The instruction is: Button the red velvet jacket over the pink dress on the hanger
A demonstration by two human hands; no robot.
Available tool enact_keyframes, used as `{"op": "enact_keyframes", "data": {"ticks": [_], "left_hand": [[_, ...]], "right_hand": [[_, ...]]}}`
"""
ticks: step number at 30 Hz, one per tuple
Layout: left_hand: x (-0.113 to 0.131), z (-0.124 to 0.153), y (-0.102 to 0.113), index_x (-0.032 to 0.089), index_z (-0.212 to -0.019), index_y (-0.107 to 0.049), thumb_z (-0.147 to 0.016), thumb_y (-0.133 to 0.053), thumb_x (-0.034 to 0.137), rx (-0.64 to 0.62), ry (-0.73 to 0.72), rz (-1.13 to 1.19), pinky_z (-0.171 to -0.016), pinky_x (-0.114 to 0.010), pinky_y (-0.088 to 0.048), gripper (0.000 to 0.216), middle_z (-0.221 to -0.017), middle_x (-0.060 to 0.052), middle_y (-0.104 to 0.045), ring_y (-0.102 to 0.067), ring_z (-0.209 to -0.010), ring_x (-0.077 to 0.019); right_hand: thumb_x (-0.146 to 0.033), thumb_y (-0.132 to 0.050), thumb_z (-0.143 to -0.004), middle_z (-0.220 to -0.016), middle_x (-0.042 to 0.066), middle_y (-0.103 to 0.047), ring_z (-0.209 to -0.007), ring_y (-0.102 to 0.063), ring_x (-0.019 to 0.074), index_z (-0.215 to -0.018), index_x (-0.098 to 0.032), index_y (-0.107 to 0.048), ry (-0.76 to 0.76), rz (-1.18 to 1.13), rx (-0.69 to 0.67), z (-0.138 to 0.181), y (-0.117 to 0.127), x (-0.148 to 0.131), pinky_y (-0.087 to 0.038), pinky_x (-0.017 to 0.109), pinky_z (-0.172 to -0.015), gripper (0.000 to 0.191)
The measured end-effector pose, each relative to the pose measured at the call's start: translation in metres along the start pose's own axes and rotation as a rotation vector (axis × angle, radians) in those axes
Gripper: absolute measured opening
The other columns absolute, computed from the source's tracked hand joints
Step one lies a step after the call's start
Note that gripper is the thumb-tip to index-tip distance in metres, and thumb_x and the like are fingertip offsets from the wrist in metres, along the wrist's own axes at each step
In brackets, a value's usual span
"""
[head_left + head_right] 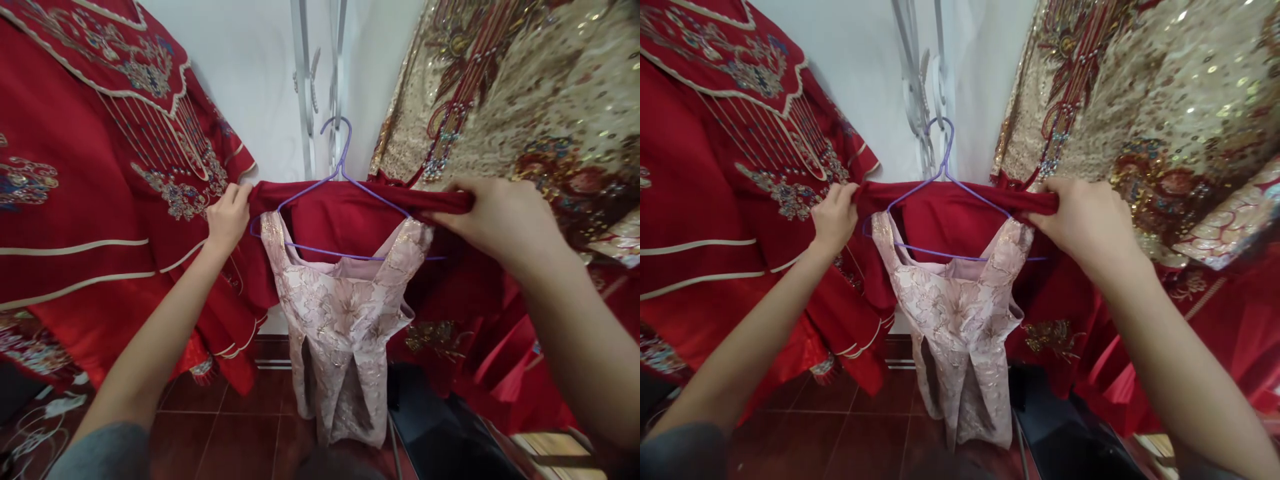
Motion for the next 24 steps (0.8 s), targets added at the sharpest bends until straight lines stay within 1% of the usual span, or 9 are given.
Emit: {"op": "enact_keyframes", "data": {"ticks": [5, 9, 11, 14, 16, 17, 19, 22, 24], "left_hand": [[-0.02, 0.021, -0.027, 0.028, -0.121, -0.058, -0.093, -0.032, 0.025, -0.316, -0.189, -0.161, -0.069, -0.034, -0.043, 0.038, -0.108, -0.014, -0.062, -0.064, -0.091, -0.0264], [-0.018, 0.013, -0.023, 0.025, -0.112, -0.061, -0.09, -0.043, 0.035, -0.339, -0.153, -0.116, -0.071, -0.034, -0.044, 0.03, -0.095, -0.011, -0.066, -0.064, -0.086, -0.0274], [-0.007, 0.002, -0.008, 0.022, -0.105, -0.062, -0.088, -0.049, 0.043, -0.25, -0.082, -0.014, -0.074, -0.033, -0.044, 0.03, -0.083, -0.008, -0.066, -0.063, -0.081, -0.0261], [0.015, -0.009, 0.021, 0.019, -0.096, -0.065, -0.085, -0.053, 0.049, -0.088, 0.006, 0.234, -0.078, -0.031, -0.045, 0.034, -0.08, -0.005, -0.065, -0.061, -0.08, -0.0214], [0.028, -0.01, 0.032, 0.018, -0.095, -0.066, -0.085, -0.053, 0.052, -0.082, 0.034, 0.43, -0.08, -0.031, -0.046, 0.037, -0.084, -0.004, -0.065, -0.06, -0.083, -0.0204], [0.035, -0.009, 0.032, 0.019, -0.095, -0.067, -0.085, -0.053, 0.053, -0.121, 0.033, 0.512, -0.082, -0.031, -0.046, 0.039, -0.087, -0.004, -0.065, -0.059, -0.087, -0.0209], [0.047, -0.004, 0.024, 0.019, -0.092, -0.068, -0.082, -0.057, 0.055, -0.249, -0.023, 0.581, -0.089, -0.034, -0.045, 0.039, -0.097, -0.005, -0.065, -0.058, -0.098, -0.0234], [0.057, 0.006, -0.007, 0.018, -0.084, -0.069, -0.078, -0.061, 0.055, -0.428, -0.161, 0.503, -0.106, -0.04, -0.035, 0.038, -0.122, -0.008, -0.059, -0.049, -0.118, -0.0278], [0.055, 0.012, -0.032, 0.018, -0.093, -0.068, -0.082, -0.055, 0.053, -0.485, -0.185, 0.473, -0.111, -0.042, -0.03, 0.039, -0.133, -0.009, -0.052, -0.044, -0.126, -0.0278]], "right_hand": [[-0.044, -0.056, -0.08, -0.095, 0.018, -0.07, -0.081, -0.066, 0.0332, -0.112, -0.022, -0.066, -0.063, 0.236, -0.272, 0.0, -0.04, 0.043, -0.041, 0.036, -0.058, 0.04], [-0.05, -0.056, -0.079, -0.086, 0.016, -0.069, -0.076, -0.065, 0.0301, -0.106, -0.021, -0.069, -0.06, 0.21, -0.312, -0.004, -0.052, 0.058, -0.04, 0.035, -0.058, 0.041], [-0.055, -0.058, -0.077, -0.081, 0.014, -0.068, -0.074, -0.063, 0.0294, -0.099, -0.022, -0.071, -0.115, 0.174, -0.222, -0.006, -0.038, 0.056, -0.041, 0.035, -0.059, 0.042], [-0.052, -0.058, -0.077, -0.075, 0.012, -0.066, -0.075, -0.061, 0.0282, -0.096, -0.021, -0.071, -0.208, 0.068, 0.065, 0.001, 0.003, 0.044, -0.043, 0.036, -0.064, 0.038], [-0.049, -0.057, -0.079, -0.069, 0.01, -0.064, -0.073, -0.061, 0.0269, -0.093, -0.019, -0.07, -0.237, 0.001, 0.238, 0.015, 0.028, 0.034, -0.044, 0.037, -0.067, 0.036], [-0.049, -0.056, -0.079, -0.065, 0.01, -0.063, -0.07, -0.061, 0.0266, -0.09, -0.019, -0.07, -0.232, -0.012, 0.25, 0.021, 0.033, 0.03, -0.044, 0.036, -0.066, 0.035], [-0.054, -0.056, -0.077, -0.06, 0.009, -0.061, -0.065, -0.06, 0.0276, -0.086, -0.02, -0.071, -0.188, -0.002, 0.121, 0.029, 0.026, 0.022, -0.042, 0.035, -0.061, 0.038], [-0.063, -0.056, -0.075, -0.062, 0.009, -0.064, -0.061, -0.06, 0.0292, -0.086, -0.023, -0.071, -0.084, 0.012, -0.171, 0.036, -0.01, 0.018, -0.038, 0.034, -0.055, 0.044], [-0.06, -0.054, -0.08, -0.069, 0.009, -0.067, -0.063, -0.062, 0.0281, -0.085, -0.023, -0.069, -0.013, -0.035, -0.284, 0.037, -0.036, 0.02, -0.038, 0.033, -0.057, 0.04]]}}
Point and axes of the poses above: each hand's wrist, its own z-axis away from the middle knuckle, its own y-axis out of the back of the hand, x = y × z, the point moved 7 cm from there along -z, towards the middle knuckle
